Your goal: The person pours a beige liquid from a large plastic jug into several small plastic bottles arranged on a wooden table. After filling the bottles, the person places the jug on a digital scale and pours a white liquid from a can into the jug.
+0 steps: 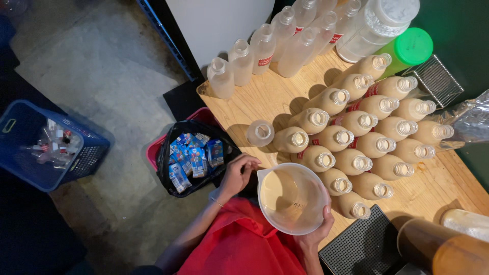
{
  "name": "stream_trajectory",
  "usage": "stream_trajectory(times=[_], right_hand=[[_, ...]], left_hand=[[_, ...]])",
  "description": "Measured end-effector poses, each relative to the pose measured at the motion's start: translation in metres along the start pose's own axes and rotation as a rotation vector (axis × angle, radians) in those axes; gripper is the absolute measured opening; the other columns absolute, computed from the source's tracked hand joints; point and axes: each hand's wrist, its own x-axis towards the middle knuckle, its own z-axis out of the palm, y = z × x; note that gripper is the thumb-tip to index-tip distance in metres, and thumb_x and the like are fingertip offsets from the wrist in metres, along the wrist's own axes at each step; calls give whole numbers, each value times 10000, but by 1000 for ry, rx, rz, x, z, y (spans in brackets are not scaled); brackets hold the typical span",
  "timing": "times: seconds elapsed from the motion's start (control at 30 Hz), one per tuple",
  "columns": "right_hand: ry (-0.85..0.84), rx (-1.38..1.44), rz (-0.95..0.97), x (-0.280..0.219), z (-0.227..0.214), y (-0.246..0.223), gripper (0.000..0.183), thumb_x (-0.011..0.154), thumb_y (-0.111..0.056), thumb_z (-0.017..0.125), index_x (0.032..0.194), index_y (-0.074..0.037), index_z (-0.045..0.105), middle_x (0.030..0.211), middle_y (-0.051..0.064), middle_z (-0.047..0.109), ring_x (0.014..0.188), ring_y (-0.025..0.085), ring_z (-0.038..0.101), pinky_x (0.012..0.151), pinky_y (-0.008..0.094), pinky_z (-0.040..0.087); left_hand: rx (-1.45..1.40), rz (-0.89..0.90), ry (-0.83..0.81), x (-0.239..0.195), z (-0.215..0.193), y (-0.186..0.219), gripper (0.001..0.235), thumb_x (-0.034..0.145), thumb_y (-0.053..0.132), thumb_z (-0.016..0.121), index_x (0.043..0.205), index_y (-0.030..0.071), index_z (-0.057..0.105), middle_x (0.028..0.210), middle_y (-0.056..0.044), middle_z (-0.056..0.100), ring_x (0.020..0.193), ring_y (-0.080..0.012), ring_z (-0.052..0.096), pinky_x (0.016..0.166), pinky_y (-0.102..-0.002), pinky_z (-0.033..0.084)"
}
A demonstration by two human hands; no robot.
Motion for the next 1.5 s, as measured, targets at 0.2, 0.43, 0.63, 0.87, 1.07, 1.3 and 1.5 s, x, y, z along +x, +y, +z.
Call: stream_trajectory(times=[0.2,0.43,0.63,0.87,1.07,1.3,1.5], right_hand=[[37,-79,52,-3,25,-1,516,800,-382,404,1210,-92,523,1182,117,562,1125,280,502,929,398,412],[29,-61,69,-6,48,5,469,775,-386,438,1139,-112,551,1158,74,574,1112,251,510,949,367,405],[-24,-96,73,-11,70,2,447,778,-374,452,1128,-119,563,1146,77,576,1095,256,518,927,389,423],[-237,-295,48,-16,106,-5,575,771,-364,438,1226,-20,506,1225,173,558,1139,298,521,965,435,424],[-503,-564,-100,-23,120,-27,563,813,-362,437,1204,34,524,1232,186,557,1172,278,520,982,399,416],[-492,-772,-222,-44,136,-64,570,808,-408,424,1165,15,561,1213,160,587,1183,241,517,993,366,398],[-390,-1020,-409,-56,126,-82,525,860,-381,364,1200,-35,564,1282,126,556,1252,228,458,1038,370,331]], left_hand=[[173,36,93,36,-11,-29,759,803,301,644,1393,33,249,1390,-177,306,1314,-308,324,1111,-401,268],[80,23,-159,87,-17,-10,768,654,271,823,1297,105,439,1306,-99,495,1214,-265,467,1030,-354,346],[-17,-72,-167,62,-51,-6,698,727,353,719,1289,81,405,1298,-111,434,1231,-242,430,1041,-336,323],[193,-8,91,-1,-117,-7,666,746,240,775,1272,74,402,1257,-151,434,1184,-295,450,1013,-393,356],[343,24,45,-21,-137,4,698,737,224,789,1287,105,375,1287,-160,433,1198,-320,444,1007,-433,360],[375,161,-101,-15,-130,9,761,702,220,806,1304,107,354,1270,-135,453,1149,-307,453,998,-418,322],[291,156,-256,-4,-118,25,723,722,218,802,1282,107,359,1287,-130,447,1200,-303,434,1048,-447,337]])
